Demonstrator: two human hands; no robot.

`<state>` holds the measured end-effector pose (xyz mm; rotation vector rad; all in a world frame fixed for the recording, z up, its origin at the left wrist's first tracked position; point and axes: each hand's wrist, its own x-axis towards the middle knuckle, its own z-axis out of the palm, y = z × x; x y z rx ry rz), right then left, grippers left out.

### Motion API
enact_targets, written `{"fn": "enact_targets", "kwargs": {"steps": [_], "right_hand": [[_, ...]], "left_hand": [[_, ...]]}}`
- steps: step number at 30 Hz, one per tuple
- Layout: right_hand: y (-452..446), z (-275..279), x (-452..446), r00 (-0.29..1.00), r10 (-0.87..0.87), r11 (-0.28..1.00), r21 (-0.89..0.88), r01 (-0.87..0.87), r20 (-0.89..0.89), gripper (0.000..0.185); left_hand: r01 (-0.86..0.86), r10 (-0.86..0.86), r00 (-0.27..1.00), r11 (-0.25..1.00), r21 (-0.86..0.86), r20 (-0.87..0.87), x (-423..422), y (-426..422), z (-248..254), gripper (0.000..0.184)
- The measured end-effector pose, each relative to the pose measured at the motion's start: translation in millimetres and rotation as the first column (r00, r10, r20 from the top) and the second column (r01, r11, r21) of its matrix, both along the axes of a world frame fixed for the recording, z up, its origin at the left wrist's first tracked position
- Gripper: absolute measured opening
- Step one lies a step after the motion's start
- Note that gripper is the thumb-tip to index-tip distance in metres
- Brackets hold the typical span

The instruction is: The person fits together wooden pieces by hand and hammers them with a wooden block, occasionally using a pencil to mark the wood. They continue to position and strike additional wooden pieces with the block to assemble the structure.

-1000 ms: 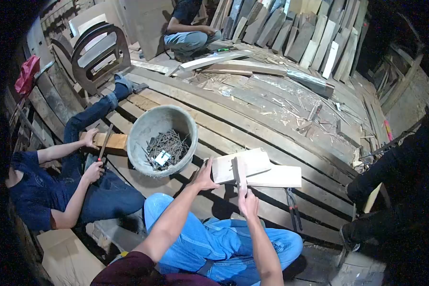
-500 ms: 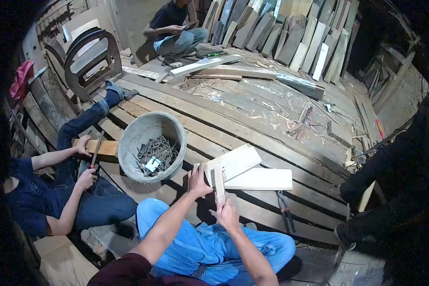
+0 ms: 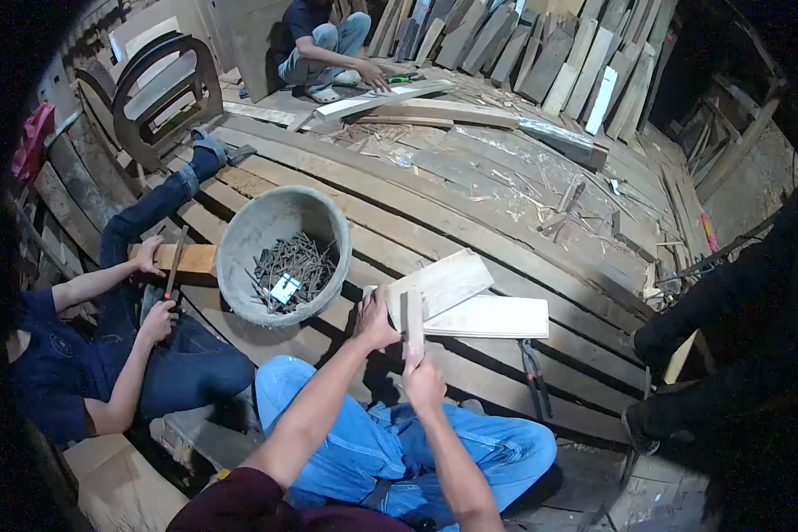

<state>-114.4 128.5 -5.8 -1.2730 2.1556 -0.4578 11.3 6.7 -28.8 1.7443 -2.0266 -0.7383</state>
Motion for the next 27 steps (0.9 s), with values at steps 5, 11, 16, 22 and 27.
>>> {"fn": "enact_targets", "kwargs": {"steps": [5,11,16,22,27], "right_hand": [[11,-9,4,0.999,-0.010,1.000,0.007,0.011,-0.041,0.057],[-30,-9,-10,0.996,-0.091,0.992,-0.088,0.089,-0.014,0.061],[-3,-5,8,0.989,-0.146,0.988,-0.050,0.146,0.010,0.056],[-48,-20,-22,0.973,-0.220,0.965,-0.129,0.227,0.064,0.063],[-102,13,-55,0.959,-0.281,0.959,-0.034,0.283,0.037,0.059]], "left_hand": [[0.009,-0.008,0.999,0.999,-0.033,0.031,-1,0,3,0.116],[0.013,-0.011,0.998,0.999,-0.036,0.062,0,1,6,0.119],[0.021,-0.019,0.998,0.999,-0.041,0.055,0,2,11,0.118],[0.026,-0.024,0.998,0.999,-0.045,0.055,-1,2,7,0.120],[0.011,-0.010,0.999,1.000,-0.022,0.033,-5,7,11,0.121]]}}
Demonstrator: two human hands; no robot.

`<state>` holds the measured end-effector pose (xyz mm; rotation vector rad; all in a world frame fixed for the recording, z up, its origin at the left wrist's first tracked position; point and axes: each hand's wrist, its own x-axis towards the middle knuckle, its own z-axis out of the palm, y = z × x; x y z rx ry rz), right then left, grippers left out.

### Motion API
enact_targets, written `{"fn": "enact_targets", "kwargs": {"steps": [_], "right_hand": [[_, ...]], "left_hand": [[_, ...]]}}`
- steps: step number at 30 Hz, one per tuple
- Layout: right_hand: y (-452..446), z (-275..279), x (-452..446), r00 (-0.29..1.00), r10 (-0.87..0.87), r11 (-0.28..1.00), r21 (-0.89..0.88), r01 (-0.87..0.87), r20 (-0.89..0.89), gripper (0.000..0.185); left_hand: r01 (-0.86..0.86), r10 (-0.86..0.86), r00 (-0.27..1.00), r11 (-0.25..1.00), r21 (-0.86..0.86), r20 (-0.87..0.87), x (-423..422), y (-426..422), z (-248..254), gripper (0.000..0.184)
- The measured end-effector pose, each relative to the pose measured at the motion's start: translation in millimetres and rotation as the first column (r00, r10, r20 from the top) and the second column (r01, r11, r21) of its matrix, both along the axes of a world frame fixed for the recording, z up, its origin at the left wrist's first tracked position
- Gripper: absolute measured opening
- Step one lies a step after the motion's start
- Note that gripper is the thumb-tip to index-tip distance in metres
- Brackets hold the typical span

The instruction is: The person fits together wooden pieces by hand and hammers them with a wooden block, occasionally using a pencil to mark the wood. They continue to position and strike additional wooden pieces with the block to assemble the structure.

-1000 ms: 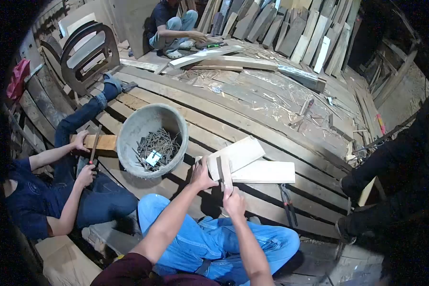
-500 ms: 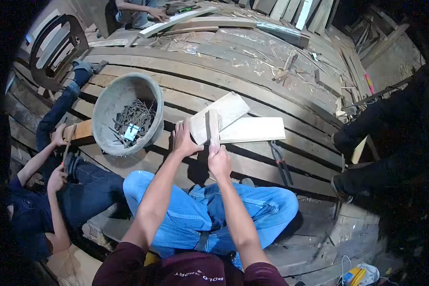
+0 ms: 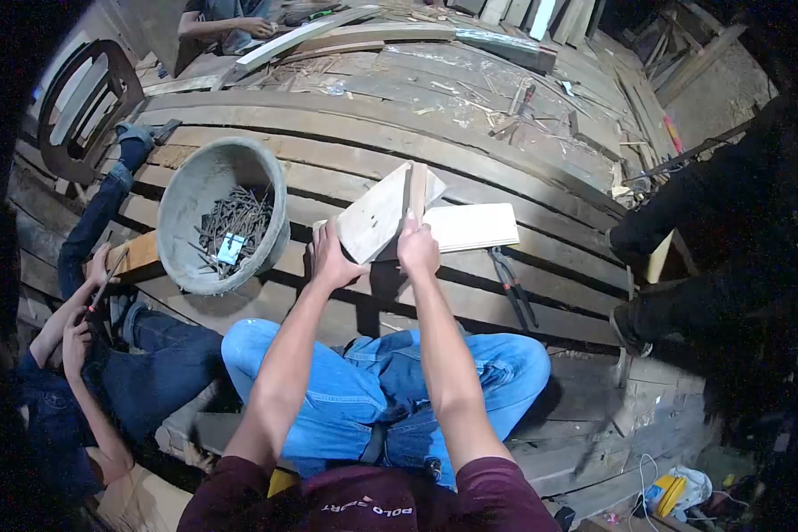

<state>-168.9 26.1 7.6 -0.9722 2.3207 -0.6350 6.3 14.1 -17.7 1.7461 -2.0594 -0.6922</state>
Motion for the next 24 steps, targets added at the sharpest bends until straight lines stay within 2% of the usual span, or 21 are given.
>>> {"fn": "enact_targets", "kwargs": {"steps": [2,4,7,10,12,14,16,18,19,22,23,24], "right_hand": [[18,-6,9,0.998,0.012,1.000,0.011,-0.011,-0.059,0.064],[48,-7,19,1.000,-0.006,1.000,0.008,0.006,0.008,0.066],[65,-17,18,1.000,-0.020,0.999,0.030,0.021,-0.017,0.067],[44,-22,2,0.998,-0.041,0.999,-0.015,0.040,-0.049,0.065],[19,-18,-13,0.992,-0.114,0.993,-0.025,0.113,-0.061,0.065],[-1,1,-33,0.997,-0.080,0.997,0.003,0.079,0.011,0.065],[-4,-5,-33,0.996,-0.086,0.996,-0.039,0.085,-0.032,0.066],[12,-12,-22,0.994,-0.075,0.997,-0.006,0.074,-0.081,0.067],[27,-8,-15,0.997,-0.008,0.999,0.047,0.012,-0.073,0.067],[39,-10,-9,0.998,-0.019,0.999,0.025,0.021,-0.065,0.069],[35,-5,-14,1.000,-0.012,0.999,0.034,0.012,0.008,0.069],[24,-17,-25,0.997,-0.009,1.000,0.025,0.010,-0.071,0.068]], "left_hand": [[0.012,-0.012,1.000,1.000,-0.021,0.002,4,-1,-4,0.122],[0.014,-0.014,1.000,1.000,-0.007,0.004,4,0,-2,0.122],[0.046,-0.047,0.999,0.999,-0.015,-0.019,4,1,-12,0.124],[0.053,-0.053,0.998,0.999,-0.009,0.017,3,-1,-14,0.125],[0.068,-0.068,0.997,0.998,-0.012,0.027,2,-3,-14,0.127],[0.073,-0.074,0.996,0.997,0.021,0.047,3,-4,-10,0.128],[0.069,-0.071,0.996,0.997,0.038,0.052,2,-3,-9,0.128],[0.067,-0.068,0.997,0.997,0.030,0.042,1,-3,-8,0.127],[0.069,-0.070,0.997,0.997,0.026,0.034,2,-4,-7,0.127],[0.073,-0.074,0.996,0.997,0.027,0.040,2,-2,-12,0.129],[0.076,-0.077,0.996,0.997,0.030,0.045,1,-5,-12,0.129],[0.076,-0.078,0.996,0.996,0.040,0.051,2,-4,-12,0.129]]}}
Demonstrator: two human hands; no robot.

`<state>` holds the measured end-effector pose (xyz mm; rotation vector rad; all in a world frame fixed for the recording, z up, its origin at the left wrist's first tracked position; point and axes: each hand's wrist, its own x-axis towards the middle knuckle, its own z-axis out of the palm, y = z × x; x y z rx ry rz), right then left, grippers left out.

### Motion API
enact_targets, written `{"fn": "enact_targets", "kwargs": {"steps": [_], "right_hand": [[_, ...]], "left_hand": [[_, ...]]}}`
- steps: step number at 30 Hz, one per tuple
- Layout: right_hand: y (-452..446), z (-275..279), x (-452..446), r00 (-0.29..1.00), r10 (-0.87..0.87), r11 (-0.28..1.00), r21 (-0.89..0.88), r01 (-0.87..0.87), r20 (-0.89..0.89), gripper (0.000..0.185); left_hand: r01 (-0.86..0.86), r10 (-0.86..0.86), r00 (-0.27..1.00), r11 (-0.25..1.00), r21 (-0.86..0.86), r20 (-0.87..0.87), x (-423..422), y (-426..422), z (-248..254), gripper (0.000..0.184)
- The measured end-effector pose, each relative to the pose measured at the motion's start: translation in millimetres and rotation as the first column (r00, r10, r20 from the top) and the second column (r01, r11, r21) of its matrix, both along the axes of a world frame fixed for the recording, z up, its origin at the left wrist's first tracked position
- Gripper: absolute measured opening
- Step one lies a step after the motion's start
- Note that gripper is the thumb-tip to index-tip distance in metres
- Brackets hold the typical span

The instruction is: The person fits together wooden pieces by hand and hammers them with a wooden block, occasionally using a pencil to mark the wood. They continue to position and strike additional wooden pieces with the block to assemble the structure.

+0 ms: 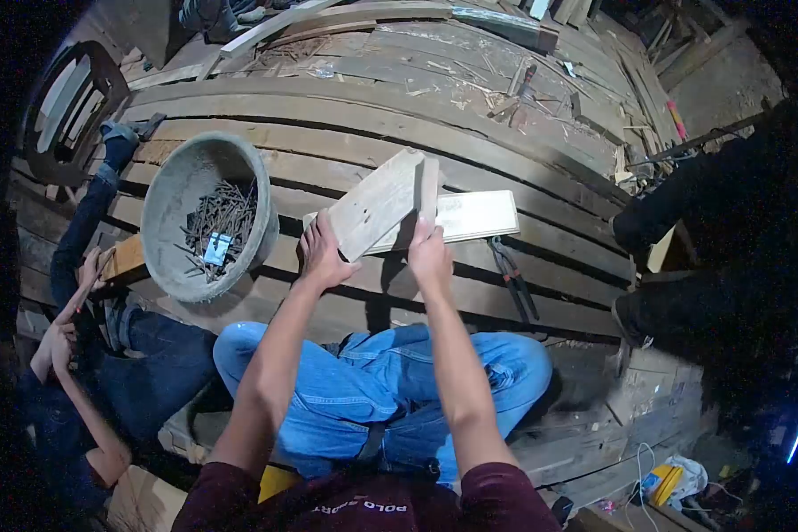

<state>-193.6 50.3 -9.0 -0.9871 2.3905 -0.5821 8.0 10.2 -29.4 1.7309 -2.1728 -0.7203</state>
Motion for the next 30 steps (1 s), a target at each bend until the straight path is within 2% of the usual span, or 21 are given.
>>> {"fn": "enact_targets", "kwargs": {"steps": [5,6,9,12,13,14,16,18,22,24,26,30], "right_hand": [[-36,23,-16,0.999,-0.050,0.999,0.014,0.049,0.023,0.068],[-34,6,-17,0.999,-0.040,0.999,-0.034,0.041,0.026,0.068],[0,10,10,0.998,-0.054,0.999,-0.002,0.054,0.045,0.066],[4,13,8,0.998,-0.033,0.999,0.013,0.032,0.056,0.067],[0,5,4,0.999,-0.032,0.999,-0.020,0.031,-0.026,0.067],[-10,-2,-5,0.999,-0.035,0.999,-0.017,0.035,-0.006,0.068],[-22,20,-9,0.991,-0.060,0.998,-0.002,0.061,0.116,0.067],[-19,19,4,0.995,-0.094,0.995,-0.022,0.095,0.013,0.068],[25,-8,31,0.997,0.047,0.997,-0.070,-0.042,0.068,0.064],[49,-17,47,0.992,0.056,0.998,-0.024,-0.054,0.109,0.063],[54,-24,44,0.994,0.062,0.997,-0.049,-0.057,0.092,0.062],[25,8,31,0.992,0.095,0.994,-0.055,-0.091,0.084,0.062]], "left_hand": [[-0.008,0.008,1.000,1.000,0.010,-0.009,-1,2,1,0.129],[-0.007,0.007,1.000,1.000,0.011,-0.003,-1,1,0,0.129],[-0.014,0.013,1.000,1.000,-0.028,-0.025,0,-2,-3,0.126],[-0.004,0.004,1.000,1.000,0.003,0.018,-1,-1,1,0.128],[-0.009,0.009,1.000,1.000,-0.002,0.027,-2,-1,3,0.128],[-0.017,0.017,0.999,1.000,-0.004,0.034,-2,1,3,0.128],[-0.022,0.023,0.999,0.999,-0.032,0.042,0,1,0,0.128],[-0.007,0.007,1.000,1.000,0.009,0.008,-2,2,3,0.128],[-0.025,0.023,0.999,0.999,-0.037,-0.038,-3,1,-1,0.126],[-0.024,0.022,0.999,0.999,-0.042,-0.034,-2,2,2,0.126],[-0.014,0.013,0.999,0.999,-0.035,-0.035,-2,2,3,0.126],[-0.024,0.024,1.000,1.000,0.000,-0.017,-3,6,2,0.127]]}}
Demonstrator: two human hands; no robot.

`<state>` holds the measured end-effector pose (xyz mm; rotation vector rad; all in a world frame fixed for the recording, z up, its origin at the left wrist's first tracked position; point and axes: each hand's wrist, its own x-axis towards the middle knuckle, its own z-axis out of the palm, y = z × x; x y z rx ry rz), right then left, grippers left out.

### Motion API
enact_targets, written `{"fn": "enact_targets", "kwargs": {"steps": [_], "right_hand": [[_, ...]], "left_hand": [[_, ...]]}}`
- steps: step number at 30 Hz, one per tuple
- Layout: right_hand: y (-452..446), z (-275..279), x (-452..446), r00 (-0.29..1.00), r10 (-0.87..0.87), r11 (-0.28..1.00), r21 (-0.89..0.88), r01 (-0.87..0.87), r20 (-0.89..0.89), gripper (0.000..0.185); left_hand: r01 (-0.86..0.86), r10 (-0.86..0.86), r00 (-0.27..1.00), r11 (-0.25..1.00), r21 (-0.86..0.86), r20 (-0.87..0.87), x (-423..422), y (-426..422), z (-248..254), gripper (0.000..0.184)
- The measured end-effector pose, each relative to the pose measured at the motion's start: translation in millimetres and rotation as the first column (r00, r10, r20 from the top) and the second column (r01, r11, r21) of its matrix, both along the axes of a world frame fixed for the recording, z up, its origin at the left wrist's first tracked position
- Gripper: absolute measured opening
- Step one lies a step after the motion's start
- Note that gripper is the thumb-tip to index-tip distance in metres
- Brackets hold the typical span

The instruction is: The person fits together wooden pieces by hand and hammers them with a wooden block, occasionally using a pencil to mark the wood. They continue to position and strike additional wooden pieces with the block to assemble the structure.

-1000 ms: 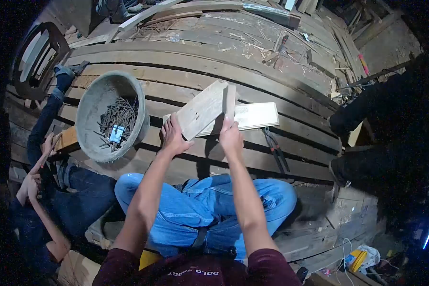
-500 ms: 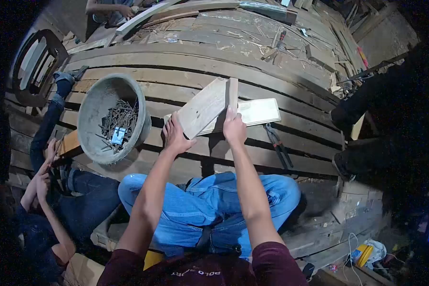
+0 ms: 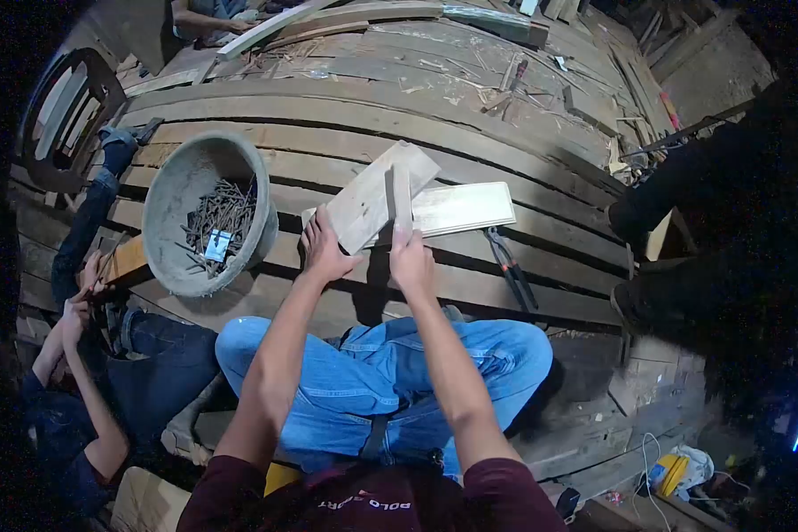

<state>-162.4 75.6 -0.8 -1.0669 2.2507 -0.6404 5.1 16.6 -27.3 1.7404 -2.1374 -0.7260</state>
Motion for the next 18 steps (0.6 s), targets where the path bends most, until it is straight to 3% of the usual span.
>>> {"fn": "enact_targets", "kwargs": {"steps": [1,10,14,18], "right_hand": [[-7,-2,-4,0.998,0.007,1.000,-0.012,-0.008,-0.064,0.062],[42,-9,21,0.998,0.058,0.995,0.080,-0.057,-0.010,0.063],[16,-11,6,0.993,0.119,0.993,0.005,-0.119,0.028,0.062],[5,2,15,0.999,0.051,0.997,0.058,-0.050,-0.007,0.062]], "left_hand": [[0.005,-0.005,1.000,1.000,0.001,-0.006,-1,1,2,0.128],[0.001,-0.001,1.000,1.000,0.016,0.005,0,-5,-4,0.128],[-0.012,0.012,1.000,0.999,-0.029,0.017,-2,-2,-12,0.127],[0.011,-0.010,1.000,1.000,-0.014,0.014,-2,-1,-6,0.128]]}}
